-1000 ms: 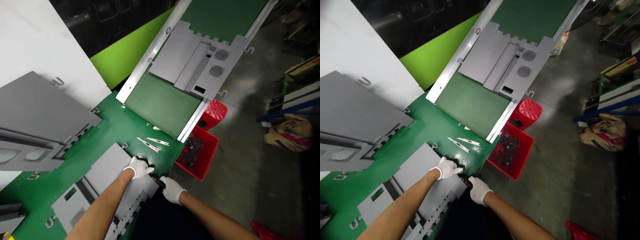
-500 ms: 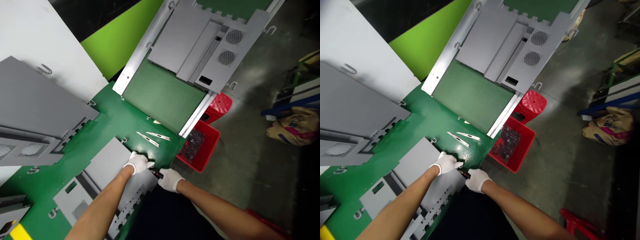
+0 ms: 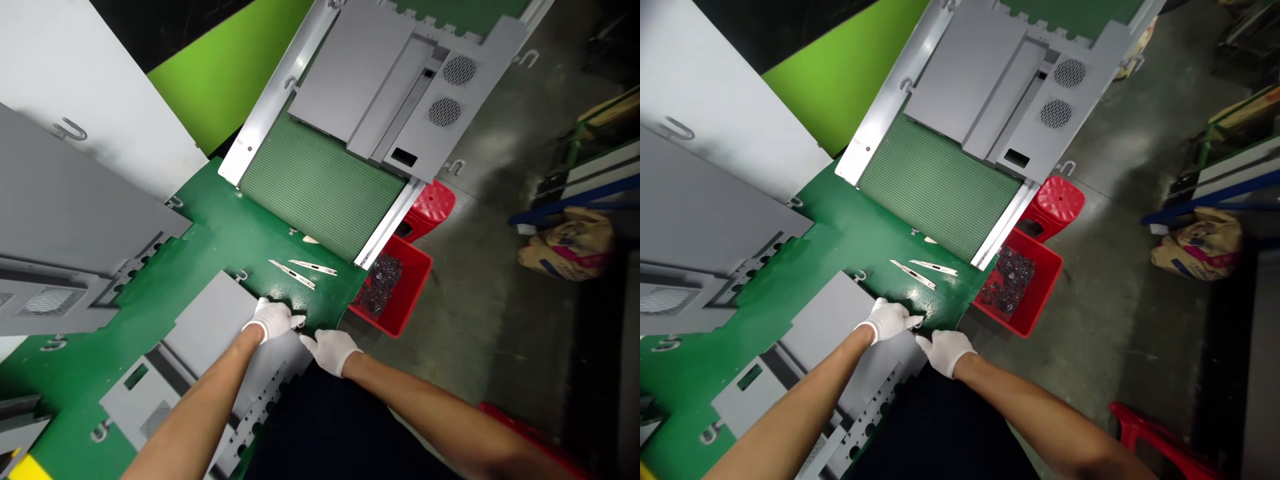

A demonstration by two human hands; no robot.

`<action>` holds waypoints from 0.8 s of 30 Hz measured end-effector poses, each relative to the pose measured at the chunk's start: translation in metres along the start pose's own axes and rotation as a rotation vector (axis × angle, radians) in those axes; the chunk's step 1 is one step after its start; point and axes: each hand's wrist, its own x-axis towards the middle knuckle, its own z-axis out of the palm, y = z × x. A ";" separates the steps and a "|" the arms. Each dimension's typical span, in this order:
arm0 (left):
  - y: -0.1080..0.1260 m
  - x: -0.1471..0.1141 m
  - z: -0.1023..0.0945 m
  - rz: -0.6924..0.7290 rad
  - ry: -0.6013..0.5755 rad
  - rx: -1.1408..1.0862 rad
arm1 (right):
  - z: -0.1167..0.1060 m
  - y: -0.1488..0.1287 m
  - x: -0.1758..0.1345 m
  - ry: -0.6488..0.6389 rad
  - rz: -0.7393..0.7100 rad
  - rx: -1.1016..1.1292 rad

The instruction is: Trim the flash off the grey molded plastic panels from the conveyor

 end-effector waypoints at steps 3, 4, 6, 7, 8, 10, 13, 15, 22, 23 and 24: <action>0.001 0.002 0.000 0.003 -0.013 0.025 | -0.001 0.002 0.002 -0.016 -0.016 -0.039; 0.001 0.002 0.001 0.008 -0.017 0.040 | -0.002 0.002 0.003 -0.022 -0.031 -0.053; 0.001 0.003 0.001 0.015 -0.018 0.062 | -0.002 0.004 0.004 -0.028 -0.058 -0.076; 0.001 0.003 0.001 0.016 -0.015 0.068 | -0.002 0.004 0.004 -0.023 -0.059 -0.079; 0.001 0.002 0.001 0.016 -0.012 0.069 | -0.001 0.004 0.003 -0.013 -0.053 -0.071; 0.001 0.000 -0.001 0.018 -0.012 0.059 | 0.001 0.005 0.002 0.022 -0.030 -0.034; 0.001 -0.003 -0.004 0.012 -0.021 0.035 | 0.006 0.005 0.002 0.053 -0.028 0.023; 0.001 -0.005 -0.005 0.004 -0.019 0.025 | 0.007 0.005 0.002 0.056 -0.034 0.029; 0.001 -0.003 -0.005 0.015 -0.023 0.026 | 0.005 0.002 0.005 0.050 -0.039 -0.013; 0.001 -0.002 -0.004 0.009 -0.022 0.021 | 0.004 0.001 0.005 0.044 -0.034 -0.030; 0.000 -0.001 -0.003 0.003 -0.023 0.019 | 0.003 0.001 0.005 0.034 -0.036 -0.047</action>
